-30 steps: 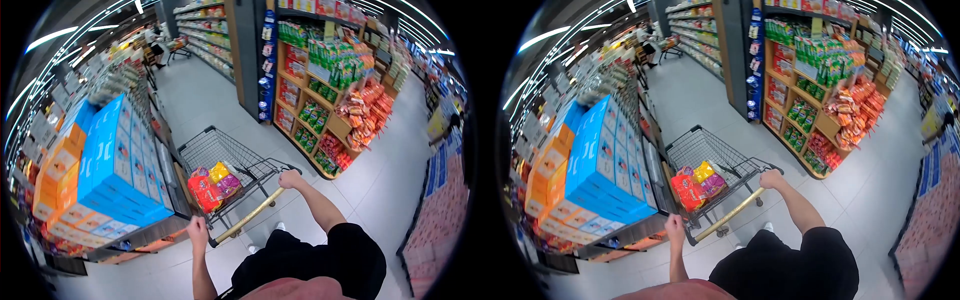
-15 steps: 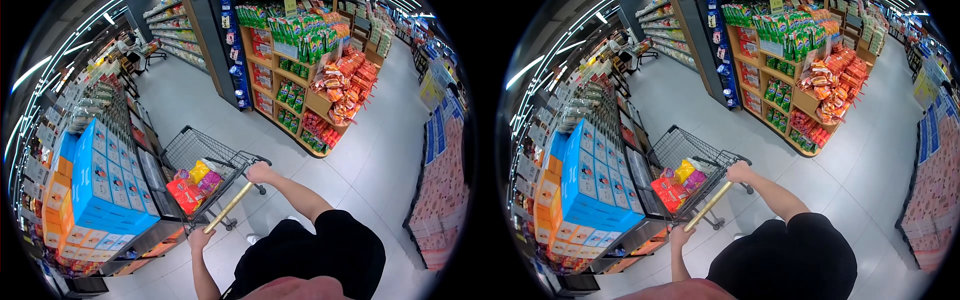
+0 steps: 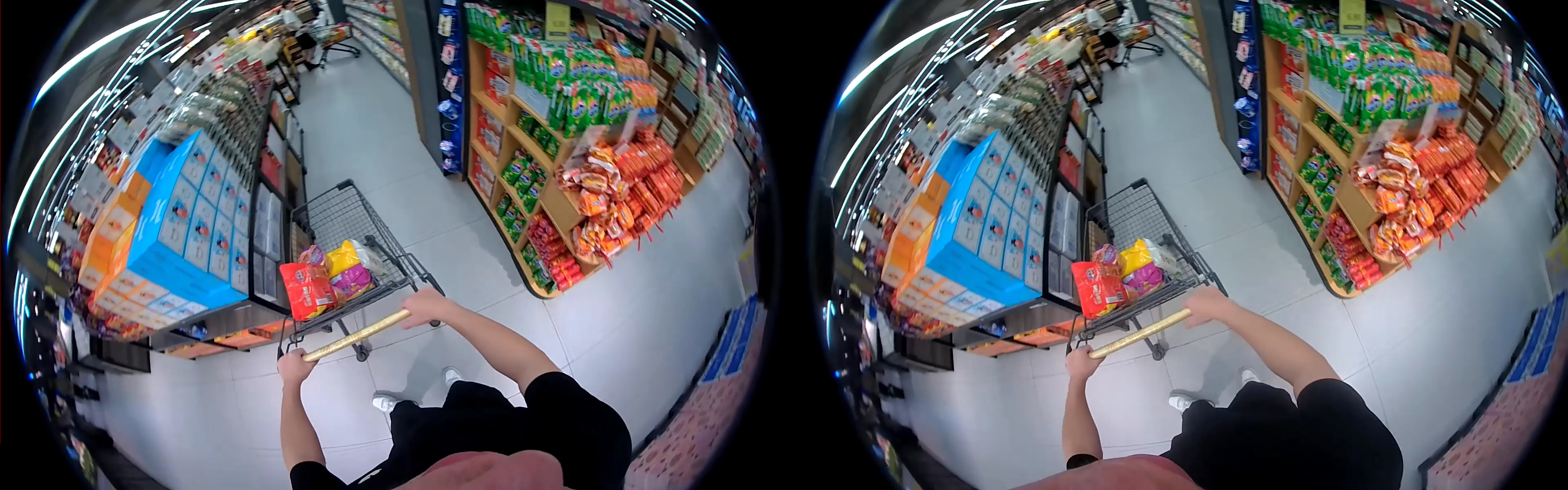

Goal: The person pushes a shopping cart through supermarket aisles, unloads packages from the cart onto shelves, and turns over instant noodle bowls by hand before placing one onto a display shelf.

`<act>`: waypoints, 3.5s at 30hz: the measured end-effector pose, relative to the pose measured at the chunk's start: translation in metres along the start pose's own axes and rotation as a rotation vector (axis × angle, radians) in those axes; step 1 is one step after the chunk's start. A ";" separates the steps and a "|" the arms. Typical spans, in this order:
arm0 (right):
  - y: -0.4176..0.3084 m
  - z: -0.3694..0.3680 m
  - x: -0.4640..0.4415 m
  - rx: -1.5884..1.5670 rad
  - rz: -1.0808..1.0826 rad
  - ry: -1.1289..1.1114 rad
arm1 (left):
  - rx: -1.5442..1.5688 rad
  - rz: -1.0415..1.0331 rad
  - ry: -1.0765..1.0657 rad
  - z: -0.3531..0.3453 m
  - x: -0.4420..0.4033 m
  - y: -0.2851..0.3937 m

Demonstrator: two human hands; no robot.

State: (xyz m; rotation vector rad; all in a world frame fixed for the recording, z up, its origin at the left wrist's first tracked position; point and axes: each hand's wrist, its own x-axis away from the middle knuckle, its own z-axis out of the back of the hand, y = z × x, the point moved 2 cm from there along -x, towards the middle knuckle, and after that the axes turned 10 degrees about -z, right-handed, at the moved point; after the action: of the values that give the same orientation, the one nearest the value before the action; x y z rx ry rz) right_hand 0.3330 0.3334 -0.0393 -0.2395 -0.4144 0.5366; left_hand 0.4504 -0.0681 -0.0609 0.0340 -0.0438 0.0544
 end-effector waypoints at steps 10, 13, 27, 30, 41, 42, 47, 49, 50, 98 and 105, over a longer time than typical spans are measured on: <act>0.005 -0.022 0.091 0.135 -0.124 0.024 | 0.046 0.047 -0.021 0.001 0.098 0.069; 0.005 -0.028 0.117 0.157 -0.152 -0.053 | 0.075 0.064 -0.112 0.001 0.126 0.084; 0.025 -0.088 0.228 0.367 0.036 -0.078 | 0.214 0.213 -0.012 -0.022 0.311 0.178; 0.028 -0.093 0.247 0.371 0.068 -0.104 | 0.213 0.235 0.013 -0.026 0.344 0.200; 0.036 -0.108 0.257 0.463 0.381 -0.416 | 0.169 0.484 -0.161 -0.034 0.438 0.270; 0.040 -0.114 0.251 0.476 0.434 -0.423 | 0.166 0.498 -0.152 -0.037 0.445 0.277; 0.055 -0.116 0.240 0.518 0.570 -0.441 | 0.106 0.680 -0.100 -0.041 0.467 0.332; 0.058 -0.105 0.239 0.516 0.591 -0.331 | 0.102 0.735 -0.094 -0.042 0.469 0.359; 0.059 -0.100 0.234 0.518 0.606 -0.341 | 0.095 0.780 -0.099 -0.044 0.471 0.372; 0.194 -0.127 0.446 0.383 1.575 0.223 | 0.281 1.591 0.250 -0.069 0.603 0.945; 0.179 -0.134 0.455 0.398 1.675 0.200 | 0.265 1.702 0.355 -0.066 0.589 0.989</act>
State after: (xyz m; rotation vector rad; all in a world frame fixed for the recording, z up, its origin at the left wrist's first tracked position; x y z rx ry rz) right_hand 0.6681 0.7130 -0.0722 -0.2089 0.2062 2.1864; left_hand 0.9867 0.9523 -0.0685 0.2443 0.3039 1.7655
